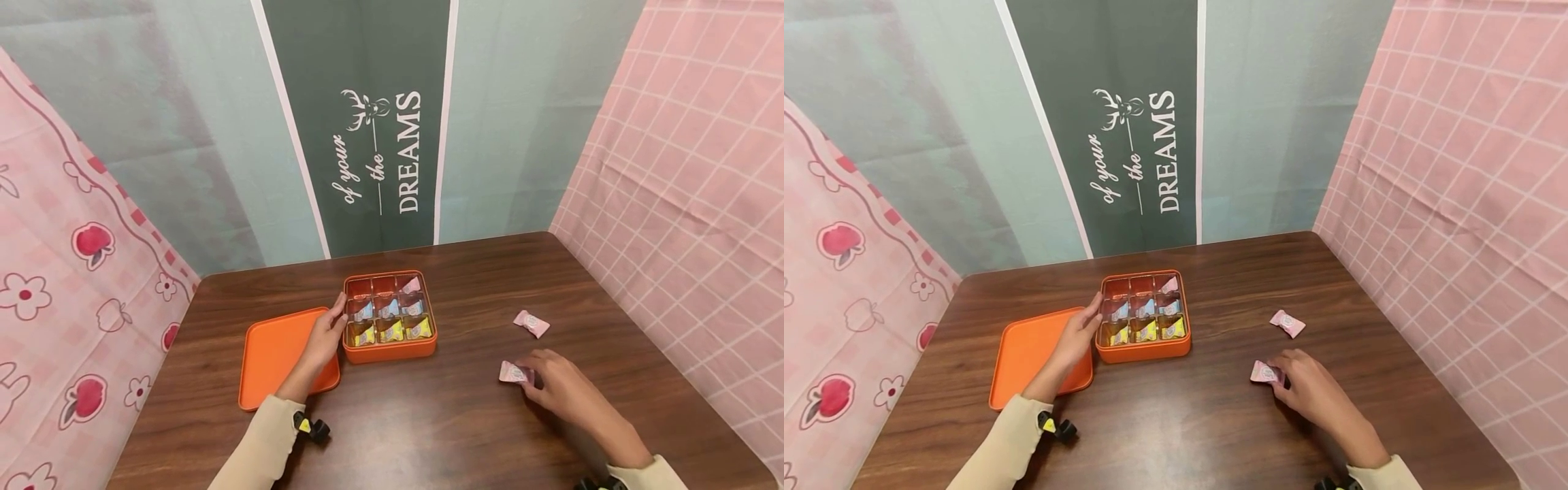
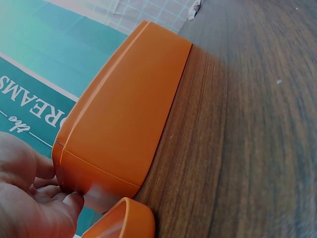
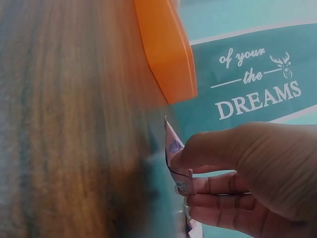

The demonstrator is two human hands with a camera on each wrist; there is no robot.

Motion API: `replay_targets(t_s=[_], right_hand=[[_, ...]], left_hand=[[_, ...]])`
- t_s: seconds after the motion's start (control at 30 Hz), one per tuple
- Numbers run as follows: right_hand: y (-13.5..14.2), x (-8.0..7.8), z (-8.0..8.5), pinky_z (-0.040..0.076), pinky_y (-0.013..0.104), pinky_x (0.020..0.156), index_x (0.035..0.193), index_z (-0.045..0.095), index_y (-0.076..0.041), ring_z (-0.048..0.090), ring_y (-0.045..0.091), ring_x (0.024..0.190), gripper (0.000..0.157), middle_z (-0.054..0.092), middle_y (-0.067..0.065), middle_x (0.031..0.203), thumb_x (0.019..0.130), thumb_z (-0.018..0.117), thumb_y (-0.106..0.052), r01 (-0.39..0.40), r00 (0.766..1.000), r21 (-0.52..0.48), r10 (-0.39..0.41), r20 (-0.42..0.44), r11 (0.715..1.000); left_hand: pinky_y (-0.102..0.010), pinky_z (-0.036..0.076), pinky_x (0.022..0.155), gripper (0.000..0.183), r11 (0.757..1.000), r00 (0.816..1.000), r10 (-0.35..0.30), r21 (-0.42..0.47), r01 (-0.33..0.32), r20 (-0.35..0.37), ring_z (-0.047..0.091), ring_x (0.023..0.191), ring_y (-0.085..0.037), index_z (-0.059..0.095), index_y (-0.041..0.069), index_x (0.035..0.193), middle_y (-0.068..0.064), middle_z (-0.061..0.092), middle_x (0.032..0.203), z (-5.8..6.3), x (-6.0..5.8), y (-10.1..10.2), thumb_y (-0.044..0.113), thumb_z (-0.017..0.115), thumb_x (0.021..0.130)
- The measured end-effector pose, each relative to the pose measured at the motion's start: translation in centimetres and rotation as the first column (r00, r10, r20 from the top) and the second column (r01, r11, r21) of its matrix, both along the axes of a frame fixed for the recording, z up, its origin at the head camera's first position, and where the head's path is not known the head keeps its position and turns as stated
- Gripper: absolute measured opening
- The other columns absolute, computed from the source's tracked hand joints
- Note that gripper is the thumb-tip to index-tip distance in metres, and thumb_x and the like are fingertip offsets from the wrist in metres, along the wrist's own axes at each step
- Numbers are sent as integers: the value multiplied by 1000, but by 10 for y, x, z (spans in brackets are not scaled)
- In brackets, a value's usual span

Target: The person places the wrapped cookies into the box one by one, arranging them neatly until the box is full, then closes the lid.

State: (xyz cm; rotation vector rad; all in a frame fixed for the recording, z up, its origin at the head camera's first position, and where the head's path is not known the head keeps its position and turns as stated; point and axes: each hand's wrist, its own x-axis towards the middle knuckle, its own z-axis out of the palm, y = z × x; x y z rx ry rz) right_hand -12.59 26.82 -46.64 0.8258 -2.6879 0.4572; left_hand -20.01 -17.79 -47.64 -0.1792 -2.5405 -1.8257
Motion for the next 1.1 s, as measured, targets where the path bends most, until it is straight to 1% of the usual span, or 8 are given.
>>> replay_targets(t_s=[0.1, 0.2, 0.37, 0.47, 0.57, 0.73, 0.9, 1.1], right_hand=[[-3, -3, 1, 56, 39, 70, 95, 75, -6, 64, 17, 84, 32, 69, -1, 90, 65, 85, -2, -12, 999, -14, 11, -38, 1000], [-6, -6, 2, 56, 41, 72, 95, 75, -7, 65, 19, 85, 32, 70, 0, 91, 64, 85, -3, -24, 998, -20, 23, -63, 1000], [-11, -11, 5, 57, 41, 72, 95, 75, -6, 67, 19, 86, 31, 71, 1, 92, 66, 85, -3, -39, 997, -20, 37, -60, 999], [-15, -15, 7, 56, 39, 70, 95, 74, -5, 65, 16, 84, 31, 70, 0, 90, 66, 84, -3, -48, 997, -13, 47, -64, 999], [-21, -19, 10, 55, 38, 69, 95, 74, -4, 63, 15, 81, 30, 69, -1, 88, 67, 83, -3, -58, 996, -10, 57, -70, 998], [-34, -27, 18, 55, 39, 70, 94, 74, -4, 63, 17, 82, 28, 69, 1, 88, 67, 82, -4, -76, 993, -23, 74, -87, 997], [-46, -34, 26, 54, 37, 69, 96, 75, -3, 61, 15, 80, 27, 69, 2, 89, 70, 81, -3, -94, 992, -43, 90, -91, 995], [-57, -40, 35, 52, 36, 68, 98, 76, -4, 58, 14, 79, 27, 67, 0, 87, 72, 81, -4, -101, 992, -43, 98, -77, 994]], left_hand=[[-50, 19, 122, 51, 1000, 1000, -1, 6, 1, -13, 18, 153, -28, 30, -2, 157, -13, 22, 166, 0, -1, 0, 2, 43, 108], [-51, 19, 122, 51, 1000, 1000, -1, 15, 2, -23, 18, 153, -29, 30, -3, 156, -15, 22, 166, -1, -1, -1, 1, 44, 107], [-49, 20, 122, 51, 1000, 1000, 6, 13, -6, -4, 18, 154, -25, 31, 0, 157, -12, 23, 166, -1, 0, -2, 4, 44, 108], [-47, 20, 122, 51, 1000, 1000, 11, 16, -11, 2, 18, 154, -23, 31, 1, 157, -10, 23, 167, -1, 1, -2, 5, 44, 108], [-48, 20, 122, 51, 1000, 1000, 14, 22, -14, -5, 18, 154, -25, 31, 0, 157, -11, 24, 166, -2, 0, -2, 4, 44, 108], [-48, 20, 122, 50, 999, 1000, 15, 28, -15, -13, 19, 153, -25, 32, -2, 156, -12, 24, 166, -1, -1, -2, 2, 45, 107], [-46, 21, 122, 51, 1000, 1000, 10, 27, -9, 0, 18, 153, -23, 31, 0, 157, -8, 23, 166, -2, -1, -2, 3, 45, 108], [-46, 22, 121, 51, 1000, 1000, 1, 30, -1, -6, 19, 153, -22, 31, 0, 157, -8, 23, 166, -4, -2, -1, 3, 45, 108]])
